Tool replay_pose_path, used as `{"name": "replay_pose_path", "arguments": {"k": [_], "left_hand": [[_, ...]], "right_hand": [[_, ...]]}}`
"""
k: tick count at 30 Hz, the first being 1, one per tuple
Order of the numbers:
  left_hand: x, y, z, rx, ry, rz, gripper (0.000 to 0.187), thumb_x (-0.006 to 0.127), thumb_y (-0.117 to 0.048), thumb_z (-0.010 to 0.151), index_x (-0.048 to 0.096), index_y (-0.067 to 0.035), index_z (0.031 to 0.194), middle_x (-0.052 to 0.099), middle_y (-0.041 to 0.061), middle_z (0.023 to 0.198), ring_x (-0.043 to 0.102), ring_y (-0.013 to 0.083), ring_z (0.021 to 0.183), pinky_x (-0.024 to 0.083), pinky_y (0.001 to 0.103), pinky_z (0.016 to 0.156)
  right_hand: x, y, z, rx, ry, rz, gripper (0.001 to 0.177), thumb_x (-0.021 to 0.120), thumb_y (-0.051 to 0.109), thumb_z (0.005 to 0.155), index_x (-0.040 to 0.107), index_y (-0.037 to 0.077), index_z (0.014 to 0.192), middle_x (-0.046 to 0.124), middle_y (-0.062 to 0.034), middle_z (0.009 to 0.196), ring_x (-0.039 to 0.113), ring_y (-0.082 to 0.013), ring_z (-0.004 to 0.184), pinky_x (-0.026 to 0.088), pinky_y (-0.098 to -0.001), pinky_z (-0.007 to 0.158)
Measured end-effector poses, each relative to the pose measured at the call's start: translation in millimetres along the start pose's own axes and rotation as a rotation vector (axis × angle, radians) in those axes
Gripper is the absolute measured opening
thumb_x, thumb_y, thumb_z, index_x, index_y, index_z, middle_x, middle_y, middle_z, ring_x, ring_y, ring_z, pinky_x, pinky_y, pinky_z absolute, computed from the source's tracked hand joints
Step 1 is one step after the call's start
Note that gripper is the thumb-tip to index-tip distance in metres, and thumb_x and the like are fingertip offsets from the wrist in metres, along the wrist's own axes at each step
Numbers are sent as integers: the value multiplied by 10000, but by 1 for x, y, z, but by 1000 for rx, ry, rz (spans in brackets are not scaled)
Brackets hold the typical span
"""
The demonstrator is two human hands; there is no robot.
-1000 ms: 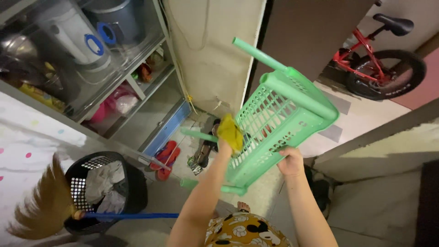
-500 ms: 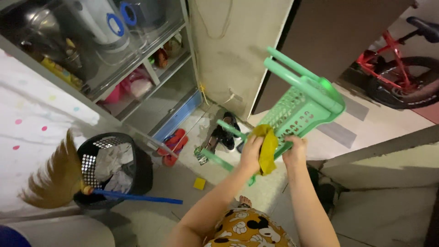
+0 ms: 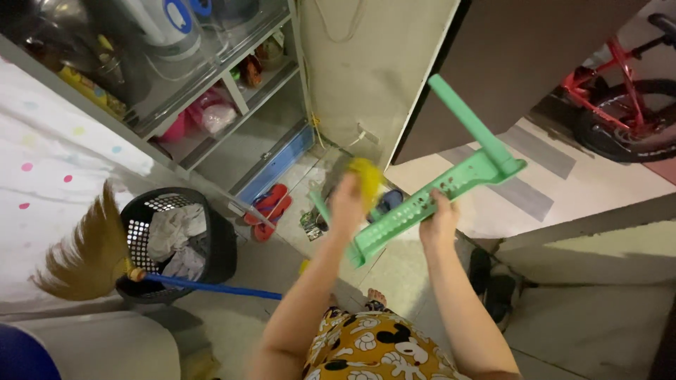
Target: Wipe down several pairs of shoes and organize them into a plastic rack inside a cabinet.
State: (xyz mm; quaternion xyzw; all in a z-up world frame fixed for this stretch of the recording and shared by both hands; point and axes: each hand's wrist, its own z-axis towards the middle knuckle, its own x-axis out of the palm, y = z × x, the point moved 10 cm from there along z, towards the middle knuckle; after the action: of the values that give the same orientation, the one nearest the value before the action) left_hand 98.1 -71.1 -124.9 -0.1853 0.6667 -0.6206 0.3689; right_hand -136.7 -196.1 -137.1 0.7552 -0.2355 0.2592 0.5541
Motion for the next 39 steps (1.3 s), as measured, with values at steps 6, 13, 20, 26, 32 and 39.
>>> {"name": "replay_pose_path", "arguments": {"k": [6,13,20,26,32,39], "left_hand": [[55,-99,-105,691,94,376,238,712,-151,906,628,-50,1104,574,162,1108,597,329,970,515,433,806],[38,-13,-67,613,422,495,116,678,-164,1000,631,-63,1033,613,109,980,643,281,845,547,400,688],[-66,50,-5,188,-304,-109,83,594,-83,975,629,-14,1004,623,113,953,589,253,889,499,396,781],[-22,60,-19,-46,-216,-580,525,676,-190,925,499,8,1378,637,178,1242,604,317,1133,477,415,961],[-19,28,-14,16,-179,-96,821,753,-58,825,331,-22,1528,509,212,1457,532,312,1334,400,381,1138],[-61,11,41,-4,-299,22,893,760,-39,780,314,-49,1554,471,188,1510,469,332,1387,339,393,1159]], "right_hand": [[-1,-12,5,27,-43,-15,290,670,240,1004,614,43,1209,663,-94,1142,653,-254,1032,554,-430,895],[-14,41,29,-32,-77,101,347,648,259,978,556,61,1248,658,-81,1160,664,-254,1082,585,-471,930],[-38,72,37,-230,-120,202,349,610,209,1037,508,55,1333,579,-91,1243,621,-247,1135,561,-451,981],[-23,62,13,-80,-177,227,338,534,141,1005,514,44,1328,580,-101,1242,619,-249,1131,550,-440,972],[-94,21,58,-123,-66,60,547,437,-222,824,464,13,1317,497,-146,1198,548,-280,1038,529,-427,876],[-41,43,6,-57,-32,-2,592,383,-262,752,504,64,1232,569,-110,1114,614,-243,950,559,-399,779]]}}
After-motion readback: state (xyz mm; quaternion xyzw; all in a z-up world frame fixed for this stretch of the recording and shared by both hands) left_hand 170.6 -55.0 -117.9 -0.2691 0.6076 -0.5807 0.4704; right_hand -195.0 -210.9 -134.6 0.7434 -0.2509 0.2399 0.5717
